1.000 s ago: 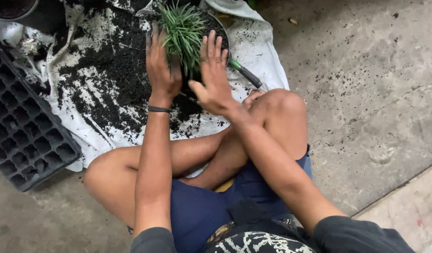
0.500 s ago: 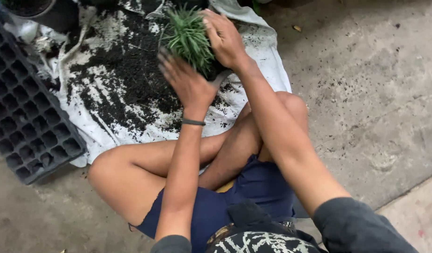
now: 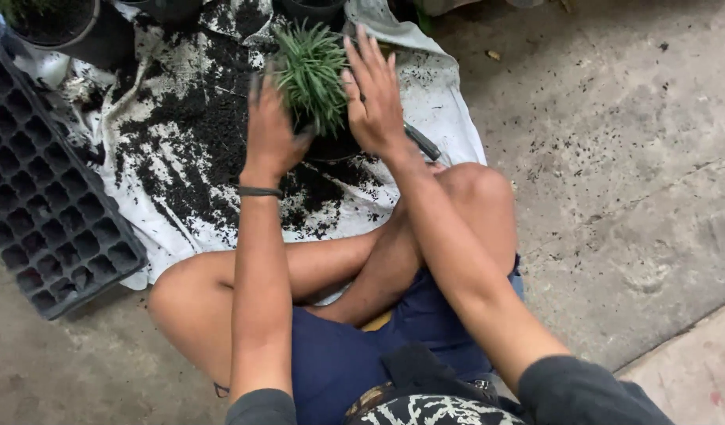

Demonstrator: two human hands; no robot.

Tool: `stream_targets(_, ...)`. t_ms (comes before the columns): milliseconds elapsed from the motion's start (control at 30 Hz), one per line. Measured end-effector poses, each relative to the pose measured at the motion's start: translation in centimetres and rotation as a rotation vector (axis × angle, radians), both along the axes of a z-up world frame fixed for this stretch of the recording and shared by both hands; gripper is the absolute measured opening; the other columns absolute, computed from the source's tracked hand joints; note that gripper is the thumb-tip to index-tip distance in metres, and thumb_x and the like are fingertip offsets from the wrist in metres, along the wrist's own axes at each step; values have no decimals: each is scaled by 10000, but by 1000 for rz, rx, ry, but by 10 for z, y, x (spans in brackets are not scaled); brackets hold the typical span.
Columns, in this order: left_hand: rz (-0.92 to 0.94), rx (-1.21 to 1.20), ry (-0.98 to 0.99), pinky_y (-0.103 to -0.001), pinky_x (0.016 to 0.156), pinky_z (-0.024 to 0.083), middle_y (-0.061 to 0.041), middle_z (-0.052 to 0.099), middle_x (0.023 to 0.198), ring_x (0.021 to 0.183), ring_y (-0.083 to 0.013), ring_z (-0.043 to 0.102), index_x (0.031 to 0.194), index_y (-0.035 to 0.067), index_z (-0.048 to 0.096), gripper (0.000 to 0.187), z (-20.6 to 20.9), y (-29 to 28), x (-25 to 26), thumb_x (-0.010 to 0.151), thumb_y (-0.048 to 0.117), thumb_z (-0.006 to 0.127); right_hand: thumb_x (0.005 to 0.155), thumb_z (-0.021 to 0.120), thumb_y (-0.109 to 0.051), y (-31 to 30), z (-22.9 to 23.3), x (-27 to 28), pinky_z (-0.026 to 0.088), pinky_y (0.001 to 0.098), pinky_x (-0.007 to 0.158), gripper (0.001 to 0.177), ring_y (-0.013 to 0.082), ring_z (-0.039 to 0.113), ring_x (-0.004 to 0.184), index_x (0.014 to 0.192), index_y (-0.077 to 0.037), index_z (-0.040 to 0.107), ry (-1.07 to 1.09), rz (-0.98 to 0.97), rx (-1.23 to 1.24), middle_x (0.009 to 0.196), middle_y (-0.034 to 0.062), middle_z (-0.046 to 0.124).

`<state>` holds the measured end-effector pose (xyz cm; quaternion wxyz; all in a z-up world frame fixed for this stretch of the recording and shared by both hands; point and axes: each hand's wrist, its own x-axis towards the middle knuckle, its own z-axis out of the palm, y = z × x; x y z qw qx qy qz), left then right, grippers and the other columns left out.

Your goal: Transplanting small seedlings into individual plastic pots using soil and a hand trowel.

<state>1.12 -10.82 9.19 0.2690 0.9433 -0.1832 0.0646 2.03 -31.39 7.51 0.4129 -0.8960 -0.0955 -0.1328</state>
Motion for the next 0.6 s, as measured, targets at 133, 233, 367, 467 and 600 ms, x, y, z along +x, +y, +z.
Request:
stream_targets(133,-87,97,-50,-454,1300,107,-187,343,1664,1570,-304,184,1595,43,314,907,-6,-2,14,875,251,825,1150,208,-414,-3,-4,16,142,485,1349,488,197,314,1587,1608,-266,289,38,55,-260,1667,-22,410)
stream_targets(233,-166,0,-161,-487,1265,231,-230,467,1561,1494,-380,326,1506,-11,464,678,-1,-4,13,926,220,726,1142,235,-409,-1,-3,13,202,475,1322,492,207,422,1527,1570,-206,366,-4,47,-255,1588,45,541)
stream_targets(367,-188,1,-162,-481,1251,252,-253,512,1496,1444,-391,406,1450,-40,512,545,9,-8,8,967,182,631,1141,221,-326,-1,-7,5,120,514,1338,487,222,402,1553,1591,-162,312,-42,61,-294,1607,74,536)
stream_targets(467,-205,54,-151,-471,1262,211,-219,504,1539,1486,-368,353,1496,-4,488,613,11,-5,10,975,263,669,1115,225,-406,-4,3,10,73,465,1319,527,188,400,1528,1546,-170,413,89,73,-173,1595,95,512)
stream_targets(600,67,112,212,-430,1323,44,-148,149,1742,1604,-331,95,1647,76,90,1189,-6,-6,-11,858,437,903,1073,256,-407,-19,25,1,-63,560,1330,545,251,238,1625,1564,-208,384,212,169,316,1689,34,349)
